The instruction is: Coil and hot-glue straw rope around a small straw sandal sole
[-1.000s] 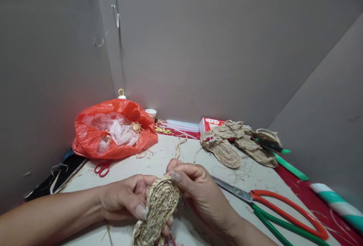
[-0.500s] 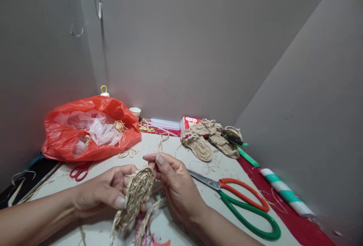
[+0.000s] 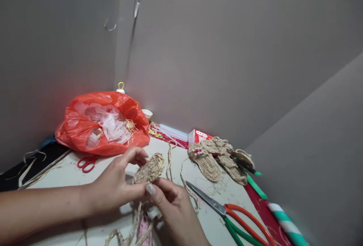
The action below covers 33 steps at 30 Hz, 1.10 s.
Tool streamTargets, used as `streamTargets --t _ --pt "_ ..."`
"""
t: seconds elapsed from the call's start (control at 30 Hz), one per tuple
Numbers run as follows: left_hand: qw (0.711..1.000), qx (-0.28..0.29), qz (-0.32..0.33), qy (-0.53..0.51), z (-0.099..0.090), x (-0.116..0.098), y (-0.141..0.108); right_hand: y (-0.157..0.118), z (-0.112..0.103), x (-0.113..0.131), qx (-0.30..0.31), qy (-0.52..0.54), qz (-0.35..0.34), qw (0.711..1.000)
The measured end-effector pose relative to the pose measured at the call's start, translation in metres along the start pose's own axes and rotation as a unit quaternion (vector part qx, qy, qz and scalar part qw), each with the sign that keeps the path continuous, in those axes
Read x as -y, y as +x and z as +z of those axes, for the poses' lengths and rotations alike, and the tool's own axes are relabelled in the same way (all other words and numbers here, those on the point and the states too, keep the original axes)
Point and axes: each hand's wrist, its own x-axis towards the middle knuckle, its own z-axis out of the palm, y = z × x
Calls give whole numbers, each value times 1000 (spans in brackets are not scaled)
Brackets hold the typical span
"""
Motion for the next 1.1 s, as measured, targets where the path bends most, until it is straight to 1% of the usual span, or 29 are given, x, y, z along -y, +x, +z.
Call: streamTargets --t 0.1,0.17,0.23,0.3,0.4,0.5,0.57,0.63,0.67,0.73,0.83,0.93,1.0,1.1 --pt "996 -19 54 69 4 0 -3 -5 6 -1 -28 -27 13 999" --pt "991 -32 78 99 7 -1 -4 -7 6 -3 -51 -55 18 997" --pt "989 -39 91 111 9 -2 -4 -8 5 -6 -67 -75 22 995" --pt "990 -33 96 101 8 -5 -5 -8 1 -8 -76 -91 33 992" --pt "995 -16 77 57 5 -8 -6 -6 -3 -6 -93 -83 43 991" --pt "999 -22 22 -22 1 -9 -5 -3 -7 -2 -91 19 52 994" --pt "993 -39 -22 -108 -2 -7 -1 1 -10 -1 -69 84 51 993" --pt "978 -46 -61 -195 -4 -4 4 4 -13 -1 -46 124 45 990" --pt "970 -38 -80 -227 -5 -2 7 5 -14 -1 -31 138 47 989" --pt "958 0 -109 -265 -6 3 12 6 -16 -3 15 152 56 987" --pt "942 76 -126 -301 -5 8 13 6 -17 -5 93 115 72 986" --pt "922 137 -133 -336 -3 10 9 4 -16 -6 126 26 74 989" --pt "911 157 -144 -353 -1 10 6 2 -15 -6 140 -3 85 986" --pt "906 151 -155 -365 1 12 4 2 -14 -6 203 27 111 973"
